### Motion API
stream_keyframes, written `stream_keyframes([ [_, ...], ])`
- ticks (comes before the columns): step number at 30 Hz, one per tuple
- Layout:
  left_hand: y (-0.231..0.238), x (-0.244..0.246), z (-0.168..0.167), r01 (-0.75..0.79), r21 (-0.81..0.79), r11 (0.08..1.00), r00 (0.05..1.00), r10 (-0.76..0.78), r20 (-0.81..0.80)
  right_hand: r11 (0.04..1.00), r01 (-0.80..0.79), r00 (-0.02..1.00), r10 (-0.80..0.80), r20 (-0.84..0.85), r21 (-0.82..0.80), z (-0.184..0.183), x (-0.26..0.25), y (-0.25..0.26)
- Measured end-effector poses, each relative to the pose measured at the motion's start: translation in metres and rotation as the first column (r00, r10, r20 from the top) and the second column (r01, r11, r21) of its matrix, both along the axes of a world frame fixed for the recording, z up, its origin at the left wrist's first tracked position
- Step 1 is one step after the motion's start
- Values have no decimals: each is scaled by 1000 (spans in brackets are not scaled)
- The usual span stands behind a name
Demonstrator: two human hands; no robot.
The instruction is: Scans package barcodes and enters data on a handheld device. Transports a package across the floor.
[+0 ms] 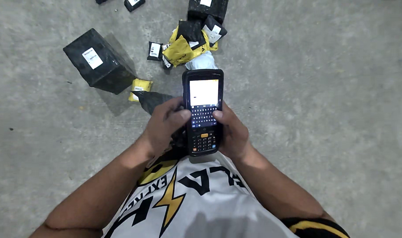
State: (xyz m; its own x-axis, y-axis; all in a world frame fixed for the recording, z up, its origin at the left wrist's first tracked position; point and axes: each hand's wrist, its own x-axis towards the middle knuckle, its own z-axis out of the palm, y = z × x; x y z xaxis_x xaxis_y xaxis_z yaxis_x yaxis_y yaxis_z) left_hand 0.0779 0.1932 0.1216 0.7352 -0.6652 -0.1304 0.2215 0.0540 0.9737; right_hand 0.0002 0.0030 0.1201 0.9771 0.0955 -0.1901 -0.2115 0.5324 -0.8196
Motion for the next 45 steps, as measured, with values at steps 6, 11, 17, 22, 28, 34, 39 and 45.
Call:
stream_keyframes([
  [6,24,28,-36,-158,-21,987,979,154,-131,990,-82,997,80,18,113,-3,-1,-14],
  [11,42,37,-103,-288,369,884,867,404,-291,986,-79,997,77,21,145,5,-2,-30],
  [17,80,16,-195,-181,705,686,780,537,-322,986,-26,999,21,29,163,11,-4,-43],
  [22,137,-11,-245,-49,830,556,735,583,-347,991,26,999,-28,18,132,14,-3,-50],
  [28,184,-46,-249,29,892,451,701,627,-340,982,85,996,-83,-15,167,16,2,-54],
  [34,203,-70,-248,28,911,412,648,686,-330,989,59,998,-60,3,137,16,5,-56],
  [39,198,-74,-243,14,909,417,625,706,-333,981,59,998,-61,10,184,15,10,-55],
  [45,174,-61,-255,-61,869,490,616,704,-354,994,92,995,-90,-36,59,16,7,-62],
])
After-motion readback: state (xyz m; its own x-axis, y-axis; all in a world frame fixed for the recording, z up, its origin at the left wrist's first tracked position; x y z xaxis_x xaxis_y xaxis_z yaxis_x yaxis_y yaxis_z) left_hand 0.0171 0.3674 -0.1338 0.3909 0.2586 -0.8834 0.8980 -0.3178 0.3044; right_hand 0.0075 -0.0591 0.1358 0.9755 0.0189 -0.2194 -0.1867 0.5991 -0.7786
